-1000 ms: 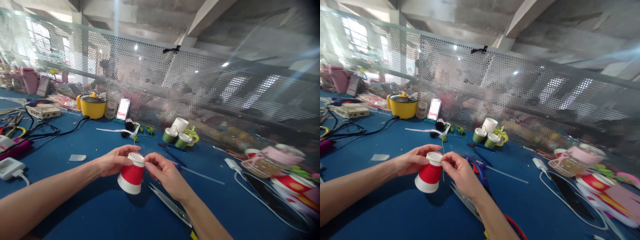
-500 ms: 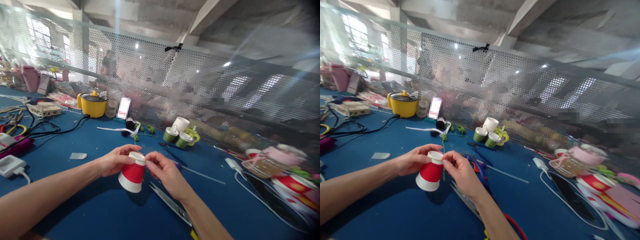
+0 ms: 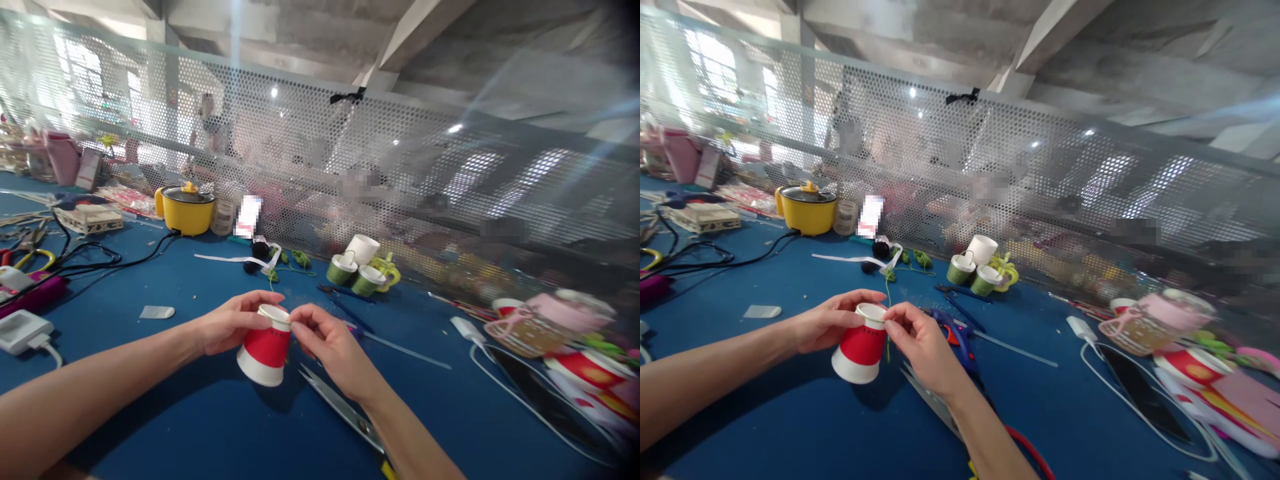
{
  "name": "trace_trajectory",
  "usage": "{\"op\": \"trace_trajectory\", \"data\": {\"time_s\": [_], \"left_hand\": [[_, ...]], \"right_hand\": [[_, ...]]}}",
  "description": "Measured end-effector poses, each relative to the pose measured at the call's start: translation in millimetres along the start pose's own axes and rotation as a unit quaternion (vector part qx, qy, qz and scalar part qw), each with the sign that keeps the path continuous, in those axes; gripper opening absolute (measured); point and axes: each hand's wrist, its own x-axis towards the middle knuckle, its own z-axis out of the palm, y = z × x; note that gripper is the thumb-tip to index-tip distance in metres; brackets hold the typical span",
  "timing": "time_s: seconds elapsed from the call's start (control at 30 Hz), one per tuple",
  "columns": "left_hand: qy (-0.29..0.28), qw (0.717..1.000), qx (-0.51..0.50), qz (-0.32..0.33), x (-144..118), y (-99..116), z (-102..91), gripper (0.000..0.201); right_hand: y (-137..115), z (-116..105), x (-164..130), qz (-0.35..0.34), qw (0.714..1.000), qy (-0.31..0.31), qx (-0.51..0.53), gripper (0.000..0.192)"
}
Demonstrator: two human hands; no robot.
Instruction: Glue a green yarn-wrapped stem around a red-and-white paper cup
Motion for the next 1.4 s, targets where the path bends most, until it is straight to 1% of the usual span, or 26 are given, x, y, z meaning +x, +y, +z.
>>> {"op": "trace_trajectory", "data": {"time_s": [0.43,0.57,0.67,0.83,0.93,1.0,1.1,1.23,1.4], "left_hand": [[0.004,1.0,-0.004,0.004,-1.2,1.4,1.6,0.038],[-0.018,1.0,0.008,0.004,-2.3,2.2,-0.5,0.043],[-0.017,1.0,0.019,-0.002,-3.1,2.9,-0.4,0.047],[-0.004,1.0,0.004,0.001,-2.8,4.0,1.7,0.038],[-0.005,1.0,0.001,0.003,-2.0,3.2,1.2,0.037],[-0.012,1.0,0.004,0.005,-2.0,2.1,0.5,0.038],[-0.018,0.999,0.03,-0.002,-2.8,0.2,0.3,0.045],[0.004,0.998,0.068,-0.012,-3.8,-1.7,2.0,0.05],[0.019,0.998,0.062,-0.016,-3.2,-3.5,2.2,0.051]], "right_hand": [[2.0,0.7,0.2,-0.008,1.0,0.002,0.007,0.015],[0.1,-0.1,-0.2,-0.012,1.0,0.003,0.001,0.015],[-1.6,-0.7,-0.1,-0.004,1.0,0.005,0.0,0.016],[-2.2,-0.7,0.4,0.003,1.0,0.009,0.007,0.017],[-1.0,-0.5,0.3,0.002,1.0,0.007,0.009,0.017],[0.1,-0.3,-0.1,-0.001,1.0,0.006,0.005,0.016],[1.2,0.3,-0.7,-0.009,1.0,0.007,-0.008,0.016],[0.6,2.1,-1.0,-0.018,1.0,0.009,-0.024,0.014],[-1.1,4.3,-1.1,-0.004,1.0,0.006,-0.017,0.014]]}}
